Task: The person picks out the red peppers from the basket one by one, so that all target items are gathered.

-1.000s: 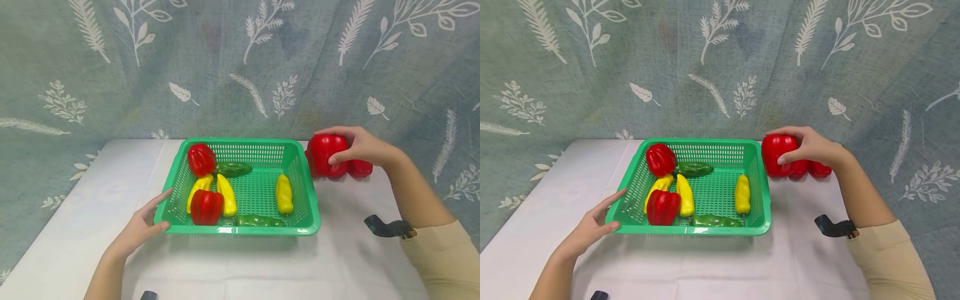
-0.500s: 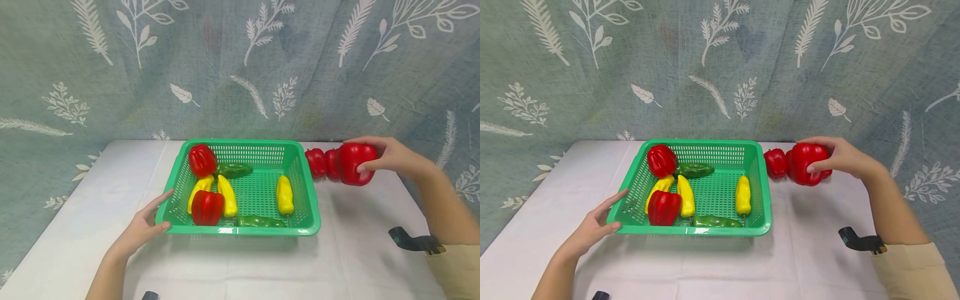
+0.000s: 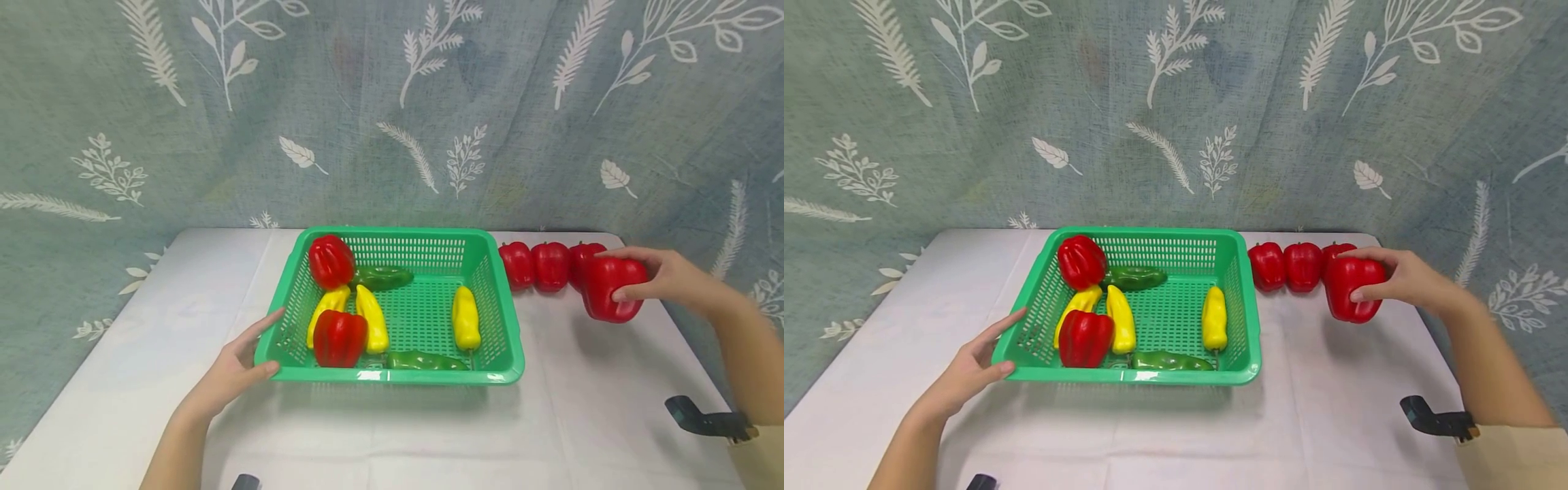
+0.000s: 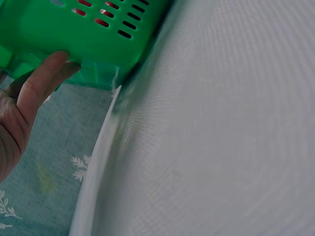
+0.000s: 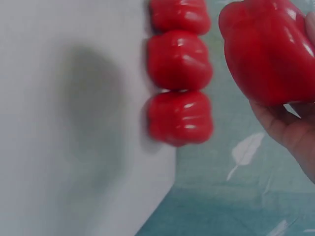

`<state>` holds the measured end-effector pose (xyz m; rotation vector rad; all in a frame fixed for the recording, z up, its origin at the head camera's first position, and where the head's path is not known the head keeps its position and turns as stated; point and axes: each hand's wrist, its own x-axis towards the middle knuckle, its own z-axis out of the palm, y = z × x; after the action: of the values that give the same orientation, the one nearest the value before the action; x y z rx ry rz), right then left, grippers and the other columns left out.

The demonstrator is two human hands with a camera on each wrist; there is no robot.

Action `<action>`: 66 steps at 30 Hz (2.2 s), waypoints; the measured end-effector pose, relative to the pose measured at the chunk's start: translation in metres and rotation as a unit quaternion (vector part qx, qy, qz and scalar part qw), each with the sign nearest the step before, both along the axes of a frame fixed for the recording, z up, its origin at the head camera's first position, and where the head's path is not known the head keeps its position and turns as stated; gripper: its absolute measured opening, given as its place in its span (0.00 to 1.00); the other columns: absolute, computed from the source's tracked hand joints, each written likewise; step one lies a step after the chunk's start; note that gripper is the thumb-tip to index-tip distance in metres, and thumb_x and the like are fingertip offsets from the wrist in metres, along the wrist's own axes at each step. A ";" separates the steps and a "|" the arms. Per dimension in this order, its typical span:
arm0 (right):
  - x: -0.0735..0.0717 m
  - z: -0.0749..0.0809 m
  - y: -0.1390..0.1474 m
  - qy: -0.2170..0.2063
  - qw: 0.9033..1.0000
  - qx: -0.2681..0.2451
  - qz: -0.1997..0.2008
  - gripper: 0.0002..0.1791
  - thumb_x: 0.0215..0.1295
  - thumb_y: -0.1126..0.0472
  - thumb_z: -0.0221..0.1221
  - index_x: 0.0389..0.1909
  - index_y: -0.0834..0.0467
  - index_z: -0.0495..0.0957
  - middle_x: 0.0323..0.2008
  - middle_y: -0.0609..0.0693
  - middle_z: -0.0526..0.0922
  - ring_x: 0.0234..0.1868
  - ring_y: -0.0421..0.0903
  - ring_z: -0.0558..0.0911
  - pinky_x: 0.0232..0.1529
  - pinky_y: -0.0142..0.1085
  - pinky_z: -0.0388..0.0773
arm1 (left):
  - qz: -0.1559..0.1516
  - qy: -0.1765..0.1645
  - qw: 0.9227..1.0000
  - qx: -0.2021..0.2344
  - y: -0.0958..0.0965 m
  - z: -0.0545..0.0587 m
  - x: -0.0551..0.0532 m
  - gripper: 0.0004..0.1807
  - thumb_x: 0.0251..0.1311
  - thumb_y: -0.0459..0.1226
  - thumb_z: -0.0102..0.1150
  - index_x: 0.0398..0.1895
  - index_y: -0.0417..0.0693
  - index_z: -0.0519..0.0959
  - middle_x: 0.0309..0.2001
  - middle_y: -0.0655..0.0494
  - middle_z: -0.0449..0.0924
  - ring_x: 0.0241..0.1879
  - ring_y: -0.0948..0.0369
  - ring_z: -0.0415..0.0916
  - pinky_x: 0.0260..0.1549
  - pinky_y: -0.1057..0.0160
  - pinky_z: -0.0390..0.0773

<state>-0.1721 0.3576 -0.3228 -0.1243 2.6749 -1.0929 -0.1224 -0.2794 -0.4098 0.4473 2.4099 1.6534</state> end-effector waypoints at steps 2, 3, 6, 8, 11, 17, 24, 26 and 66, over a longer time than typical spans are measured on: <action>0.002 -0.006 0.004 0.000 1.000 0.001 -0.003 0.41 0.51 0.58 0.68 0.64 0.62 0.59 0.58 0.65 0.64 0.54 0.62 0.66 0.33 0.41 0.82 | -0.002 0.000 1.000 0.002 0.000 0.000 0.000 0.41 0.58 0.29 0.58 0.74 0.54 0.53 0.74 0.40 0.43 0.58 0.82 0.60 0.48 0.72 0.74; 0.002 -0.009 0.006 -0.004 1.000 0.000 -0.007 0.42 0.51 0.58 0.69 0.64 0.61 0.58 0.58 0.65 0.64 0.55 0.62 0.65 0.33 0.42 0.82 | -0.003 -0.001 1.000 0.005 0.001 0.000 0.000 0.41 0.58 0.29 0.58 0.74 0.55 0.53 0.74 0.40 0.43 0.58 0.82 0.60 0.48 0.72 0.74; 0.004 -0.017 0.010 -0.009 1.000 -0.005 -0.011 0.42 0.51 0.57 0.69 0.65 0.61 0.58 0.59 0.66 0.63 0.55 0.63 0.64 0.35 0.44 0.82 | -0.003 0.002 1.000 0.003 0.002 0.001 0.000 0.41 0.58 0.29 0.58 0.74 0.54 0.53 0.74 0.39 0.43 0.58 0.82 0.61 0.47 0.72 0.75; 0.004 -0.021 0.013 -0.014 1.000 -0.008 -0.016 0.42 0.52 0.56 0.68 0.65 0.60 0.58 0.59 0.66 0.62 0.56 0.64 0.63 0.36 0.46 0.82 | -0.001 0.005 1.000 0.001 0.003 0.002 0.000 0.41 0.58 0.29 0.58 0.74 0.53 0.53 0.73 0.39 0.44 0.56 0.81 0.62 0.46 0.71 0.76; 0.005 -0.027 0.015 -0.019 1.000 -0.006 -0.020 0.42 0.52 0.55 0.68 0.65 0.60 0.58 0.59 0.67 0.62 0.56 0.65 0.63 0.37 0.47 0.81 | 0.000 0.011 1.000 -0.003 0.003 0.003 0.001 0.41 0.58 0.29 0.59 0.74 0.52 0.53 0.73 0.37 0.45 0.56 0.81 0.63 0.45 0.71 0.77; 0.007 -0.044 0.017 -0.034 0.999 0.002 -0.011 0.44 0.52 0.54 0.68 0.66 0.62 0.58 0.58 0.69 0.64 0.55 0.65 0.65 0.37 0.48 0.82 | 0.001 0.002 1.000 0.005 0.003 0.002 0.001 0.41 0.58 0.28 0.58 0.74 0.54 0.53 0.73 0.38 0.45 0.56 0.80 0.64 0.45 0.70 0.77; 0.010 -0.061 0.020 -0.051 0.999 -0.009 -0.003 0.42 0.52 0.55 0.68 0.66 0.64 0.61 0.57 0.69 0.66 0.54 0.64 0.67 0.37 0.45 0.82 | 0.003 -0.004 1.000 0.004 0.004 0.003 0.001 0.41 0.58 0.28 0.58 0.74 0.54 0.53 0.73 0.38 0.45 0.55 0.80 0.66 0.45 0.70 0.77; 0.010 -0.063 0.021 -0.058 0.998 -0.016 -0.001 0.42 0.52 0.56 0.68 0.65 0.64 0.61 0.57 0.69 0.66 0.54 0.64 0.67 0.37 0.44 0.82 | 0.001 -0.001 1.000 0.005 0.004 0.002 0.001 0.41 0.58 0.28 0.58 0.74 0.53 0.53 0.73 0.37 0.45 0.55 0.80 0.66 0.45 0.69 0.77; -0.001 -0.068 0.042 -0.132 0.990 -0.039 0.013 0.48 0.53 0.60 0.67 0.70 0.65 0.51 0.63 0.72 0.56 0.59 0.69 0.60 0.44 0.51 0.80 | 0.003 0.001 1.000 0.008 0.004 -0.004 0.001 0.40 0.59 0.29 0.57 0.73 0.57 0.54 0.74 0.48 0.46 0.63 0.81 0.52 0.52 0.76 0.68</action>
<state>-0.1729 0.4000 -0.3906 -0.0253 2.3912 -1.1202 -0.1217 -0.2753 -0.4140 0.4463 2.4030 1.6774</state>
